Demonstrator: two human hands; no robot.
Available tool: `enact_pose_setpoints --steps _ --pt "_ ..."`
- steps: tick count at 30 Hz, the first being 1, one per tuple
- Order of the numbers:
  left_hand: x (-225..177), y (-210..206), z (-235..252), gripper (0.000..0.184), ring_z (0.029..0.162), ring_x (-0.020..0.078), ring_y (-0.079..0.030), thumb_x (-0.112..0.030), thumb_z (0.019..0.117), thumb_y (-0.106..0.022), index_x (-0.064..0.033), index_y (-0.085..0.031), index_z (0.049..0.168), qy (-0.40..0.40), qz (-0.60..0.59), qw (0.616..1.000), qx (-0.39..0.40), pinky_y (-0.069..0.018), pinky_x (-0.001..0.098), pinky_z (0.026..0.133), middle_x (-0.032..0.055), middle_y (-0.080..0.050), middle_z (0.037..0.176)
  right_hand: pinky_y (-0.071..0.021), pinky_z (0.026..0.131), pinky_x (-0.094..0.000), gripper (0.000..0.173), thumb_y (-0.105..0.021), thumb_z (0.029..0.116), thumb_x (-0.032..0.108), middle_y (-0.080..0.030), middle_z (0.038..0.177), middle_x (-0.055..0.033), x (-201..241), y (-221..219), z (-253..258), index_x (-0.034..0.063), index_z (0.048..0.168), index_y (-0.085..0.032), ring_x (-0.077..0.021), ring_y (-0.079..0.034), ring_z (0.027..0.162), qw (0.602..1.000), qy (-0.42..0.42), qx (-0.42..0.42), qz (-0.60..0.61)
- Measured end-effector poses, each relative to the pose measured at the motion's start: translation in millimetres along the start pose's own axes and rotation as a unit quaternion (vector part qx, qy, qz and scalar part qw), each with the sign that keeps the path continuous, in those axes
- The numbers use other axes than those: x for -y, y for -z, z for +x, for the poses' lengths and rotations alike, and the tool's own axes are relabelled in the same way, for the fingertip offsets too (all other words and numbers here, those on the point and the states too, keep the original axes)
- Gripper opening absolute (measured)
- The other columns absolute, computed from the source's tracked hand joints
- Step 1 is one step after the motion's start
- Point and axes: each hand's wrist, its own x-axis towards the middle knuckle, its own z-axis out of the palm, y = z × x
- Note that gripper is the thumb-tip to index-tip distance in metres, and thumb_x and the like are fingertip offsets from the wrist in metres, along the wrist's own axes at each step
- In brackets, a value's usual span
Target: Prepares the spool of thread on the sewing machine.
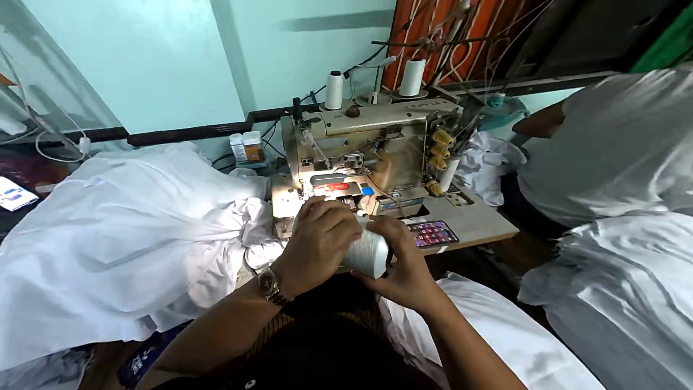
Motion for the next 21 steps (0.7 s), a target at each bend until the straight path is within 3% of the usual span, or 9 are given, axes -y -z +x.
enact_pose_setpoints --steps 3,5,7,9,12,14,16,19,21 --pt "20.5 22.6 -14.3 0.023 0.115 0.0267 -0.064 -0.018 0.1037 -0.054 -0.0040 -0.072 0.101 0.086 0.037 0.994 -0.057 -0.0454 0.0492 0.107 0.0122 -0.070 0.109 -0.0568 0.097 -0.0349 0.079 -0.091 0.0726 0.036 -0.056 0.138 -0.0181 4.0 6.7 -1.2 0.0166 0.140 -0.055 -0.0216 -0.059 0.124 1.000 0.005 0.012 -0.005" --pt "36.1 45.3 -31.0 0.025 0.116 0.0238 -0.063 -0.016 0.1059 -0.048 0.0021 -0.065 0.112 0.181 -0.015 0.978 -0.105 -0.0514 0.0445 0.102 0.0146 -0.067 0.116 -0.0561 0.098 -0.0351 0.079 -0.091 0.0732 0.037 -0.056 0.139 -0.0160 3.6 13.2 -2.3 0.0194 0.140 -0.054 -0.0214 -0.058 0.125 1.000 0.005 0.009 -0.008" --pt "47.1 55.2 -46.7 0.031 0.107 0.0136 -0.065 -0.027 0.1107 -0.041 -0.0055 -0.063 0.111 0.241 -0.100 0.947 -0.188 -0.0545 0.0389 0.097 0.0037 -0.067 0.110 -0.0559 0.100 -0.0368 0.078 -0.091 0.0735 0.037 -0.056 0.140 -0.0147 1.4 19.4 -4.3 0.0211 0.140 -0.053 -0.0219 -0.057 0.127 1.000 0.004 0.007 -0.009" --pt "52.6 52.4 -60.1 0.039 0.103 0.0098 -0.064 -0.037 0.1119 -0.034 -0.0125 -0.064 0.106 0.265 -0.169 0.926 -0.211 -0.0525 0.0378 0.096 -0.0036 -0.066 0.104 -0.0561 0.100 -0.0380 0.081 -0.092 0.0726 0.036 -0.056 0.141 -0.0124 -1.6 24.4 -5.5 0.0206 0.142 -0.052 -0.0212 -0.058 0.126 1.000 -0.011 0.002 0.019" --pt "51.3 30.8 -74.0 0.052 0.108 0.0173 -0.066 -0.052 0.1090 -0.033 -0.0108 -0.063 0.120 0.301 -0.261 0.907 -0.136 -0.0555 0.0431 0.096 0.0024 -0.067 0.116 -0.0601 0.096 -0.0334 0.090 -0.096 0.0683 0.033 -0.062 0.135 -0.0047 -0.6 26.5 -3.6 0.0158 0.144 -0.049 -0.0155 -0.064 0.118 0.991 -0.058 -0.025 0.121" --pt "45.9 14.8 -75.5 0.070 0.118 0.0225 -0.065 -0.066 0.1034 -0.034 -0.0084 -0.053 0.139 0.313 -0.340 0.885 -0.063 -0.0571 0.0451 0.097 0.0080 -0.063 0.133 -0.0596 0.098 -0.0319 0.094 -0.096 0.0680 0.033 -0.063 0.133 -0.0014 0.3 26.0 -4.1 0.0142 0.145 -0.045 -0.0138 -0.065 0.117 0.977 -0.087 -0.042 0.189" --pt "38.9 4.8 -72.9 0.085 0.125 0.0224 -0.061 -0.073 0.0986 -0.038 -0.0065 -0.041 0.151 0.302 -0.413 0.859 -0.005 -0.0576 0.0427 0.097 0.0106 -0.055 0.144 -0.0598 0.098 -0.0334 0.099 -0.096 0.0676 0.034 -0.062 0.132 -0.0040 -0.8 25.4 -6.2 0.0105 0.147 -0.042 -0.0161 -0.065 0.116 0.962 -0.119 -0.062 0.237" --pt "29.1 -1.6 -68.2 0.084 0.125 0.0221 -0.061 -0.065 0.1011 -0.046 -0.0058 -0.029 0.158 0.274 -0.502 0.820 0.034 -0.0590 0.0426 0.097 0.0114 -0.046 0.152 -0.0608 0.095 -0.0364 0.098 -0.094 0.0695 0.032 -0.062 0.132 -0.0065 -1.2 24.2 -8.8 0.0092 0.148 -0.040 -0.0186 -0.067 0.114 0.932 -0.166 -0.089 0.311" --pt "26.1 -2.6 -64.4 0.075 0.122 0.0247 -0.064 -0.046 0.1028 -0.057 -0.0044 -0.027 0.158 0.265 -0.538 0.799 0.037 -0.0598 0.0450 0.096 0.0134 -0.044 0.154 -0.0624 0.091 -0.0392 0.097 -0.093 0.0717 0.033 -0.064 0.129 -0.0076 0.2 24.0 -10.4 0.0089 0.148 -0.038 -0.0203 -0.068 0.110 0.908 -0.204 -0.114 0.347"
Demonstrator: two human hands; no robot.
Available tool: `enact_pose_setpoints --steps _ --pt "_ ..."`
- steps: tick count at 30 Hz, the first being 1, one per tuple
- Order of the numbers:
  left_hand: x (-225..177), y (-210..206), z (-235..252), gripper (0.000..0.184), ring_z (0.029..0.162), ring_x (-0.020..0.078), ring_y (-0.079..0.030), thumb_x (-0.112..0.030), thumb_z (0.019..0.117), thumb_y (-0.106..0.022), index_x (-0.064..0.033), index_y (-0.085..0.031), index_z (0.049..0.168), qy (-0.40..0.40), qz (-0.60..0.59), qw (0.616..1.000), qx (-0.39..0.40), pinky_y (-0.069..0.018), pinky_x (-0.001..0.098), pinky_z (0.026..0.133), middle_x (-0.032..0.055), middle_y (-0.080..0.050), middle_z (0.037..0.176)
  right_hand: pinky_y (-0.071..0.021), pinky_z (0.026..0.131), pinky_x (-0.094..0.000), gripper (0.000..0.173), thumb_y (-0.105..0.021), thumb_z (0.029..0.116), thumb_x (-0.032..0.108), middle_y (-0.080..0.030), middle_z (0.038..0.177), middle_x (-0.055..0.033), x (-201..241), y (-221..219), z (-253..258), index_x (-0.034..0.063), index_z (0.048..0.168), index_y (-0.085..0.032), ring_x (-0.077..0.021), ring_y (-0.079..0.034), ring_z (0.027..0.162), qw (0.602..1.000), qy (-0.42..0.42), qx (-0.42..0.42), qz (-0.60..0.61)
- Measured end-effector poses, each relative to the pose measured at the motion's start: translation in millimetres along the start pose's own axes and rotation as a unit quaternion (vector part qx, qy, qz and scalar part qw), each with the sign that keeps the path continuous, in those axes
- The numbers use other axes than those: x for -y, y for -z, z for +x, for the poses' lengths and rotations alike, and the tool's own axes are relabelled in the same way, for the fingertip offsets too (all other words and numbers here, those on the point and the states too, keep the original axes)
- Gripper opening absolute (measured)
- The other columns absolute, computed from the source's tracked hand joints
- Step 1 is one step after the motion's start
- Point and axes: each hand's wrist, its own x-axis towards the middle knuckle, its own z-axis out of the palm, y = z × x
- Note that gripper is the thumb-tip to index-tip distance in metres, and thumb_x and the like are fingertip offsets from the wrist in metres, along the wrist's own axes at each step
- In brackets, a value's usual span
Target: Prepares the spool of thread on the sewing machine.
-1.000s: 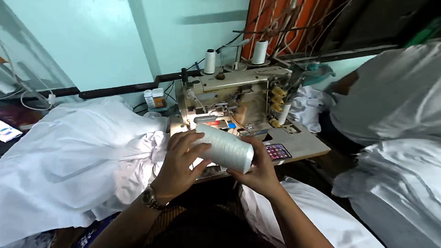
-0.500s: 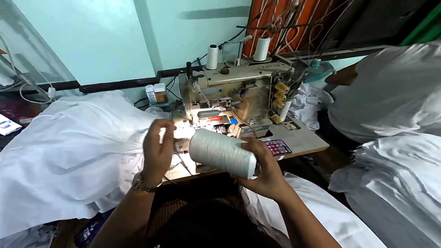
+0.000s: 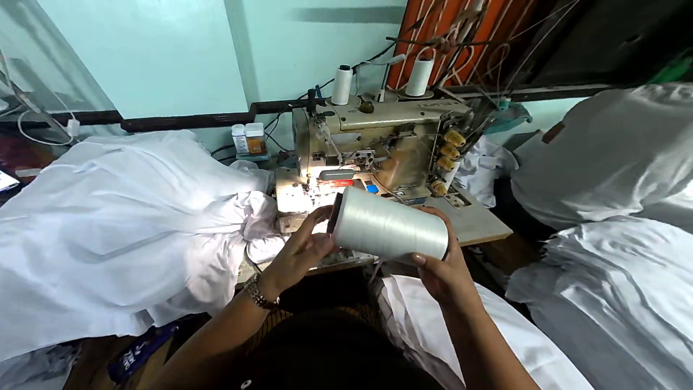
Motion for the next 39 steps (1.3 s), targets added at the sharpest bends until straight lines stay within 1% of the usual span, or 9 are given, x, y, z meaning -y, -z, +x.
enact_pose_setpoints --steps 4,8,12,15,18,27,32,35,39 --pt "1.4 -8.4 6.4 0.059 0.112 0.0217 -0.068 -0.012 0.0931 -0.075 0.0018 -0.048 0.144 -0.028 0.063 0.997 -0.022 -0.0626 0.0368 0.091 0.0151 -0.052 0.144 -0.0659 0.070 -0.0430 0.090 -0.086 0.0796 0.041 -0.069 0.112 -0.0126 2.0 -3.0 -6.8 0.0060 0.144 -0.033 -0.0262 -0.074 0.088 0.989 -0.095 -0.087 0.070" --pt "8.2 -13.8 13.2 0.038 0.096 0.0138 -0.069 -0.016 0.0927 -0.077 0.0024 -0.066 0.124 -0.083 0.193 0.974 -0.085 -0.0633 0.0287 0.083 0.0132 -0.060 0.124 -0.0642 0.061 -0.0381 0.080 -0.073 0.0858 0.061 -0.071 0.100 -0.0170 8.0 -10.3 -7.4 0.0002 0.130 -0.047 -0.0259 -0.074 0.074 0.974 -0.176 -0.091 0.112" --pt "3.3 -12.9 17.2 0.035 0.093 0.0112 -0.067 -0.027 0.0932 -0.077 0.0001 -0.070 0.114 -0.089 0.230 0.964 -0.101 -0.0622 0.0256 0.080 0.0095 -0.061 0.112 -0.0644 0.061 -0.0425 0.098 -0.063 0.0779 0.083 -0.073 0.104 -0.0164 10.1 -1.5 -7.7 0.0033 0.133 -0.047 -0.0294 -0.075 0.079 0.971 -0.230 -0.034 0.061" --pt "2.2 -12.7 18.0 0.034 0.091 0.0112 -0.066 -0.029 0.0967 -0.072 -0.0020 -0.070 0.117 -0.056 0.207 0.970 -0.113 -0.0608 0.0254 0.078 0.0076 -0.063 0.107 -0.0660 0.070 -0.0461 0.097 -0.077 0.0799 0.066 -0.067 0.121 -0.0127 8.9 11.6 -9.3 0.0099 0.147 -0.035 -0.0294 -0.074 0.095 0.984 -0.177 0.017 -0.015" --pt "4.3 -13.1 20.7 0.034 0.084 0.0115 -0.066 -0.032 0.0991 -0.068 -0.0040 -0.069 0.118 -0.039 0.198 0.970 -0.134 -0.0604 0.0269 0.076 0.0058 -0.065 0.101 -0.0656 0.064 -0.0438 0.084 -0.083 0.0834 0.045 -0.068 0.118 -0.0136 5.3 5.8 -13.0 0.0098 0.145 -0.038 -0.0287 -0.074 0.090 0.989 -0.145 0.022 -0.009" --pt "-5.7 -9.6 21.9 0.031 0.075 0.0143 -0.069 -0.015 0.1109 -0.040 -0.0029 -0.067 0.118 -0.085 0.177 0.967 -0.162 -0.0627 0.0307 0.071 0.0047 -0.069 0.090 -0.0611 0.052 -0.0373 0.076 -0.074 0.0893 0.053 -0.071 0.108 -0.0194 -9.9 8.4 -25.3 0.0064 0.140 -0.042 -0.0280 -0.073 0.074 0.973 -0.185 -0.007 0.136" --pt "-1.2 -15.1 18.9 0.021 0.084 0.0090 -0.066 -0.016 0.1000 -0.065 -0.0019 -0.067 0.116 -0.173 0.262 0.933 -0.176 -0.0591 0.0255 0.074 0.0052 -0.066 0.103 -0.0614 0.052 -0.0372 0.074 -0.073 0.0904 0.052 -0.071 0.106 -0.0186 -11.3 11.6 -24.5 0.0070 0.140 -0.043 -0.0268 -0.073 0.071 0.977 -0.166 -0.009 0.131" --pt "-0.1 -20.9 19.2 0.042 0.099 0.0103 -0.064 -0.032 0.0899 -0.080 -0.0060 -0.067 0.120 -0.198 0.340 0.903 -0.172 -0.0575 0.0254 0.083 0.0073 -0.064 0.113 -0.0612 0.052 -0.0367 0.072 -0.072 0.0913 0.052 -0.071 0.105 -0.0171 -11.6 11.4 -24.3 0.0077 0.140 -0.042 -0.0251 -0.073 0.070 0.981 -0.155 -0.010 0.114" --pt "3.7 -20.6 28.3 0.023 0.101 0.0111 -0.065 -0.024 0.0959 -0.073 -0.0063 -0.074 0.110 -0.228 0.371 0.882 -0.179 -0.0571 0.0276 0.089 0.0054 -0.067 0.105 -0.0614 0.052 -0.0364 0.071 -0.074 0.0909 0.049 -0.071 0.106 -0.0164 -12.7 11.5 -24.2 0.0084 0.139 -0.042 -0.0246 -0.073 0.071 0.983 -0.147 -0.007 0.106"
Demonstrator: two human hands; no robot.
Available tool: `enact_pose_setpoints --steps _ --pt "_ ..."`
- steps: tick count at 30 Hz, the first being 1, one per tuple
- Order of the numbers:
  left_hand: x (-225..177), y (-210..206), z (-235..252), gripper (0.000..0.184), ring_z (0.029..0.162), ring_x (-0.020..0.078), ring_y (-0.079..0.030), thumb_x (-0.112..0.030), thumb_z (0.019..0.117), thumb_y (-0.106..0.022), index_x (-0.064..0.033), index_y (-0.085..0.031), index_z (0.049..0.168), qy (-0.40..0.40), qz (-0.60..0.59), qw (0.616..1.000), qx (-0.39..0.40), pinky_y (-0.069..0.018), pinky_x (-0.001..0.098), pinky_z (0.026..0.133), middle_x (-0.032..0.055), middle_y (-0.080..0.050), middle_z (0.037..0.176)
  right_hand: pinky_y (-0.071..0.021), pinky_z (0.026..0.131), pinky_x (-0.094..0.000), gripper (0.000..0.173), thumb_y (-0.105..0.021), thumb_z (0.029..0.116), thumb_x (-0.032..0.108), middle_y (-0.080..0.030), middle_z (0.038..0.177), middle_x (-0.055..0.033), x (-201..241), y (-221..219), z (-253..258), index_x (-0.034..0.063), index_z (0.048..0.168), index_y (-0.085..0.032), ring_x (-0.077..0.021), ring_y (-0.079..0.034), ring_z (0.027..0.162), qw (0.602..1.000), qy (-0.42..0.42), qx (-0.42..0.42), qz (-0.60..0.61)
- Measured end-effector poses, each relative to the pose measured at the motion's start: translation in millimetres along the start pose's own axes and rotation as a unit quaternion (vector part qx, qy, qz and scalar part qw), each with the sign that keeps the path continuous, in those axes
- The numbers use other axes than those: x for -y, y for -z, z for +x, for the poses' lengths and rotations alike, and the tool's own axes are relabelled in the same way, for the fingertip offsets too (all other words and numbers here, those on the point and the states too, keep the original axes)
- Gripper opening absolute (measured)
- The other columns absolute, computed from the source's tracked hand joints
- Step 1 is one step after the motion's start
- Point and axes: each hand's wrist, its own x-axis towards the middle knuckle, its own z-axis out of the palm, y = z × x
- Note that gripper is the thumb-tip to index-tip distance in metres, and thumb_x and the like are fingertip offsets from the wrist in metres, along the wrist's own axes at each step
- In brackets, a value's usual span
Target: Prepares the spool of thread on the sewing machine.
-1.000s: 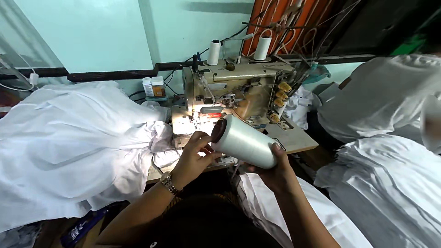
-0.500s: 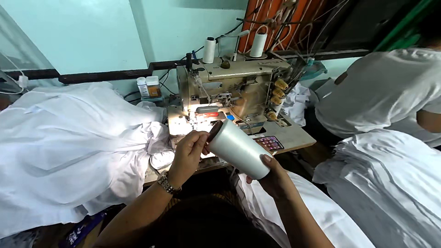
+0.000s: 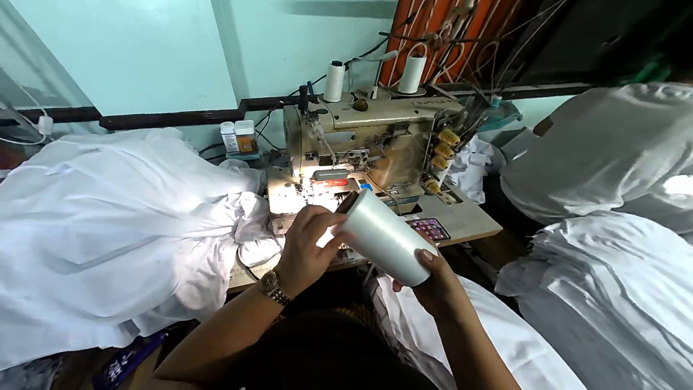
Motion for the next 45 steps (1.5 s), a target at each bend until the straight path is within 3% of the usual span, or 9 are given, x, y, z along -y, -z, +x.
enact_pose_setpoints --steps 2,7,10,14,24,28,33,37,45 --pt "5.0 2.4 4.7 0.013 0.088 0.0082 -0.067 -0.012 0.1002 -0.064 -0.0020 -0.072 0.101 0.010 -0.036 0.999 -0.035 -0.0588 0.0250 0.081 0.0044 -0.069 0.095 -0.0615 0.052 -0.0366 0.070 -0.073 0.0922 0.048 -0.070 0.107 -0.0166 -1.4 0.2 -0.5 0.0084 0.141 -0.041 -0.0250 -0.073 0.072 1.000 -0.002 0.003 0.004" --pt "6.1 13.7 6.9 0.021 0.078 0.0097 -0.068 -0.013 0.1090 -0.046 -0.0018 -0.064 0.112 0.063 -0.094 0.992 -0.053 -0.0617 0.0294 0.074 0.0019 -0.069 0.089 -0.0595 0.049 -0.0361 0.075 -0.073 0.0881 0.057 -0.072 0.102 -0.0172 0.2 -5.8 -0.5 0.0062 0.136 -0.047 -0.0250 -0.072 0.068 0.999 -0.023 -0.031 0.034" --pt "3.8 9.7 -2.3 0.013 0.088 0.0093 -0.067 -0.011 0.1025 -0.060 -0.0008 -0.067 0.108 0.026 -0.071 0.997 -0.031 -0.0598 0.0274 0.080 0.0049 -0.069 0.098 -0.0598 0.050 -0.0360 0.072 -0.073 0.0876 0.059 -0.072 0.102 -0.0166 0.9 -5.6 1.3 0.0050 0.131 -0.053 -0.0247 -0.073 0.071 0.998 -0.032 -0.035 0.036" --pt "-4.1 0.5 -4.0 0.017 0.103 0.0117 -0.064 -0.022 0.0981 -0.070 -0.0082 -0.073 0.108 -0.054 0.007 0.998 0.012 -0.0565 0.0259 0.089 0.0067 -0.066 0.108 -0.0598 0.050 -0.0350 0.069 -0.072 0.0892 0.058 -0.073 0.101 -0.0163 -1.1 -6.2 2.4 0.0056 0.130 -0.054 -0.0236 -0.073 0.070 0.998 -0.029 -0.034 0.032" --pt "-0.7 -7.2 20.1 0.021 0.095 0.0175 -0.061 -0.024 0.1050 -0.056 -0.0100 -0.070 0.099 -0.076 0.114 0.980 0.142 -0.0513 0.0328 0.086 0.0052 -0.063 0.099 -0.0612 0.051 -0.0379 0.082 -0.077 0.0872 0.051 -0.070 0.108 -0.0163 2.3 -2.8 0.1 0.0079 0.143 -0.036 -0.0262 -0.073 0.073 0.998 0.008 -0.057 -0.027" --pt "-0.6 -0.4 26.3 0.018 0.097 0.0156 -0.064 -0.016 0.1054 -0.053 -0.0017 -0.064 0.102 0.014 -0.012 0.991 0.136 -0.0562 0.0333 0.088 0.0087 -0.064 0.103 -0.0615 0.050 -0.0378 0.080 -0.079 0.0858 0.050 -0.070 0.108 -0.0144 9.1 3.7 -1.7 0.0089 0.142 -0.038 -0.0257 -0.073 0.073 0.996 0.024 -0.068 -0.045" --pt "-6.6 4.6 30.3 0.008 0.084 0.0099 -0.067 -0.008 0.1040 -0.055 -0.0025 -0.059 0.102 0.102 -0.180 0.973 0.103 -0.0597 0.0284 0.080 0.0027 -0.066 0.090 -0.0627 0.052 -0.0374 0.079 -0.080 0.0859 0.048 -0.070 0.110 -0.0134 15.9 8.5 -4.6 0.0075 0.141 -0.040 -0.0247 -0.074 0.077 0.992 0.057 -0.080 -0.083" --pt "-6.1 -2.5 24.6 0.012 0.088 0.0084 -0.066 -0.014 0.0982 -0.068 -0.0024 -0.068 0.101 0.027 -0.096 0.988 0.117 -0.0579 0.0244 0.078 0.0041 -0.068 0.096 -0.0629 0.052 -0.0377 0.082 -0.079 0.0854 0.049 -0.070 0.111 -0.0132 19.9 7.9 -6.1 0.0068 0.142 -0.038 -0.0251 -0.074 0.077 0.989 0.064 -0.100 -0.088" --pt "-6.7 -27.2 14.7 0.018 0.092 0.0151 -0.065 -0.021 0.1026 -0.062 -0.0079 -0.072 0.097 -0.066 0.062 0.990 0.107 -0.0558 0.0285 0.084 0.0061 -0.067 0.095 -0.0622 0.052 -0.0378 0.076 -0.077 0.0887 0.049 -0.070 0.111 -0.0148 14.5 2.0 -7.0 0.0100 0.142 -0.039 -0.0259 -0.074 0.076 0.995 0.055 -0.067 -0.040"
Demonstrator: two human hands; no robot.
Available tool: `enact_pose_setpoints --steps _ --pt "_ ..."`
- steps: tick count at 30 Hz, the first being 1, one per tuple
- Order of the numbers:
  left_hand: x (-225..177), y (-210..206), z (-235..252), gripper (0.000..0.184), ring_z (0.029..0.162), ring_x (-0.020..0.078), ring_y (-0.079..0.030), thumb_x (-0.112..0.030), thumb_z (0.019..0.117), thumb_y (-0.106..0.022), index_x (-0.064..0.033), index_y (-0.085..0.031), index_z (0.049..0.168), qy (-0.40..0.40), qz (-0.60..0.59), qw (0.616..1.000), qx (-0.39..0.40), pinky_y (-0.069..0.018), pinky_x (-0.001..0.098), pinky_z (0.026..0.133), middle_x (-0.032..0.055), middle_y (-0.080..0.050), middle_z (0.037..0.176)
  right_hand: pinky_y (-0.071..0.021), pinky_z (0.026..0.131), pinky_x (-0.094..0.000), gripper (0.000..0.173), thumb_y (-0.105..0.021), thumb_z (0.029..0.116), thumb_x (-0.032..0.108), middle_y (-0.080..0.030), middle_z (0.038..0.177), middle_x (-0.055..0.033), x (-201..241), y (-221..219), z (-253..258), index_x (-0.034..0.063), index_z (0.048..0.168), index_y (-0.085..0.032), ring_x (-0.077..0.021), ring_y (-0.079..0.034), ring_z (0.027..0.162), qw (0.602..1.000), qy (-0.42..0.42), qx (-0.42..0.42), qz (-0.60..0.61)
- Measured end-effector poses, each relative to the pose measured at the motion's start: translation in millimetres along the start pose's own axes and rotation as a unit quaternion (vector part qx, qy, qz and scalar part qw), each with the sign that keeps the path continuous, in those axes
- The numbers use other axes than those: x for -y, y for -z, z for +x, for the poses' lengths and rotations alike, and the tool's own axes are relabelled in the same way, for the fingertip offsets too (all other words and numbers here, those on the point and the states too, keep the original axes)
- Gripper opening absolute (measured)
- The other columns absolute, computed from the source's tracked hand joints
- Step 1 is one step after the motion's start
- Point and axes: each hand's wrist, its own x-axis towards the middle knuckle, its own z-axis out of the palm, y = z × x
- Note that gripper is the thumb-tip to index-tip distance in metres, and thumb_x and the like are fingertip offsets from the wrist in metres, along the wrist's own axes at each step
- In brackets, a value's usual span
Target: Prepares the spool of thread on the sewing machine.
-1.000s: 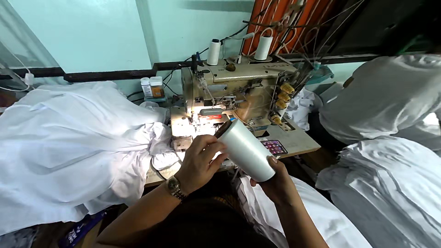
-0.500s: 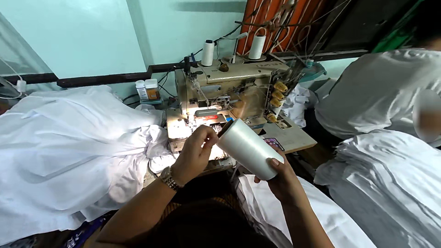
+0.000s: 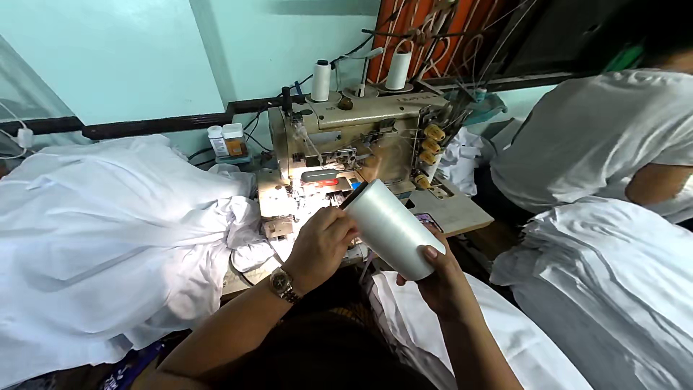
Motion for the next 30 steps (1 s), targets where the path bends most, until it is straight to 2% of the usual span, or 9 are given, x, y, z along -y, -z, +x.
enact_pose_setpoints --steps 4,7,13,15,18,20,22,26,30 --pt "-0.1 2.0 0.4 0.019 0.092 0.0168 -0.066 -0.018 0.1053 -0.056 -0.0037 -0.066 0.099 0.004 -0.012 1.000 0.005 -0.0571 0.0297 0.084 0.0096 -0.065 0.099 -0.0620 0.051 -0.0379 0.083 -0.079 0.0860 0.050 -0.070 0.110 -0.0151 -1.7 1.5 0.5 0.0079 0.143 -0.037 -0.0260 -0.074 0.075 1.000 -0.002 -0.019 -0.001" --pt "-1.7 8.5 1.0 0.014 0.097 0.0137 -0.066 -0.011 0.1062 -0.052 0.0002 -0.060 0.105 0.059 -0.141 0.988 -0.002 -0.0578 0.0301 0.089 0.0091 -0.064 0.102 -0.0621 0.051 -0.0375 0.081 -0.079 0.0865 0.049 -0.070 0.111 -0.0152 -1.4 2.2 0.7 0.0074 0.143 -0.038 -0.0258 -0.074 0.075 1.000 0.006 -0.021 0.000" --pt "-11.5 16.5 3.5 0.008 0.081 0.0105 -0.069 -0.007 0.1030 -0.058 0.0002 -0.057 0.106 0.164 -0.352 0.921 0.028 -0.0606 0.0274 0.077 0.0041 -0.067 0.089 -0.0624 0.052 -0.0373 0.077 -0.080 0.0851 0.046 -0.070 0.110 -0.0134 -0.1 1.8 1.4 0.0073 0.140 -0.043 -0.0244 -0.074 0.077 0.998 0.023 -0.022 -0.045" --pt "-11.9 23.8 4.8 0.018 0.084 0.0105 -0.069 -0.006 0.1008 -0.061 -0.0001 -0.055 0.117 0.197 -0.424 0.880 0.079 -0.0598 0.0277 0.079 0.0029 -0.070 0.093 -0.0652 0.063 -0.0347 0.076 -0.083 0.0829 0.043 -0.069 0.114 -0.0088 5.3 4.3 3.0 0.0056 0.138 -0.047 -0.0196 -0.074 0.088 0.990 0.079 -0.023 -0.117" --pt "-8.5 32.7 5.4 0.027 0.094 0.0107 -0.067 -0.005 0.1003 -0.060 -0.0049 -0.053 0.126 0.205 -0.563 0.792 0.115 -0.0553 0.0316 0.091 0.0013 -0.069 0.100 -0.0614 0.090 -0.0304 0.077 -0.084 0.0824 0.043 -0.066 0.125 -0.0061 18.9 12.3 3.0 0.0019 0.139 -0.051 -0.0136 -0.068 0.108 0.943 0.196 -0.015 -0.267" --pt "-8.9 36.6 6.3 0.025 0.094 0.0118 -0.068 -0.007 0.1010 -0.059 -0.0106 -0.055 0.125 0.192 -0.628 0.746 0.109 -0.0547 0.0344 0.094 -0.0001 -0.070 0.096 -0.0600 0.091 -0.0285 0.077 -0.082 0.0819 0.048 -0.065 0.126 -0.0075 29.8 18.4 0.0 0.0029 0.138 -0.055 -0.0113 -0.067 0.108 0.895 0.246 -0.028 -0.371" --pt "-11.3 40.2 7.8 0.023 0.088 0.0118 -0.069 -0.008 0.1023 -0.058 -0.0137 -0.056 0.125 0.180 -0.663 0.718 0.113 -0.0577 0.0337 0.089 -0.0005 -0.069 0.093 -0.0577 0.087 -0.0284 0.076 -0.080 0.0813 0.054 -0.064 0.125 -0.0124 38.5 24.4 -3.9 0.0053 0.136 -0.060 -0.0120 -0.064 0.106 0.847 0.266 -0.040 -0.458" --pt "-17.9 40.1 5.7 0.026 0.073 0.0055 -0.063 -0.007 0.1030 -0.058 -0.0129 -0.054 0.128 0.199 -0.657 0.710 0.155 -0.0548 0.0208 0.065 -0.0018 -0.066 0.094 -0.0559 0.080 -0.0278 0.072 -0.078 0.0808 0.056 -0.062 0.123 -0.0183 51.8 29.1 -11.5 0.0083 0.133 -0.064 -0.0153 -0.063 0.102 0.768 0.290 -0.072 -0.567" --pt "-21.1 28.3 2.1 0.033 0.068 0.0056 -0.062 -0.006 0.1017 -0.060 -0.0067 -0.052 0.133 0.229 -0.590 0.744 0.215 -0.0544 0.0205 0.060 -0.0013 -0.065 0.089 -0.0548 0.089 -0.0470 0.070 -0.079 0.0821 0.052 -0.061 0.127 -0.0251 80.8 45.6 -13.2 0.0079 0.134 -0.063 -0.0335 -0.063 0.111 0.675 0.343 -0.147 -0.636"
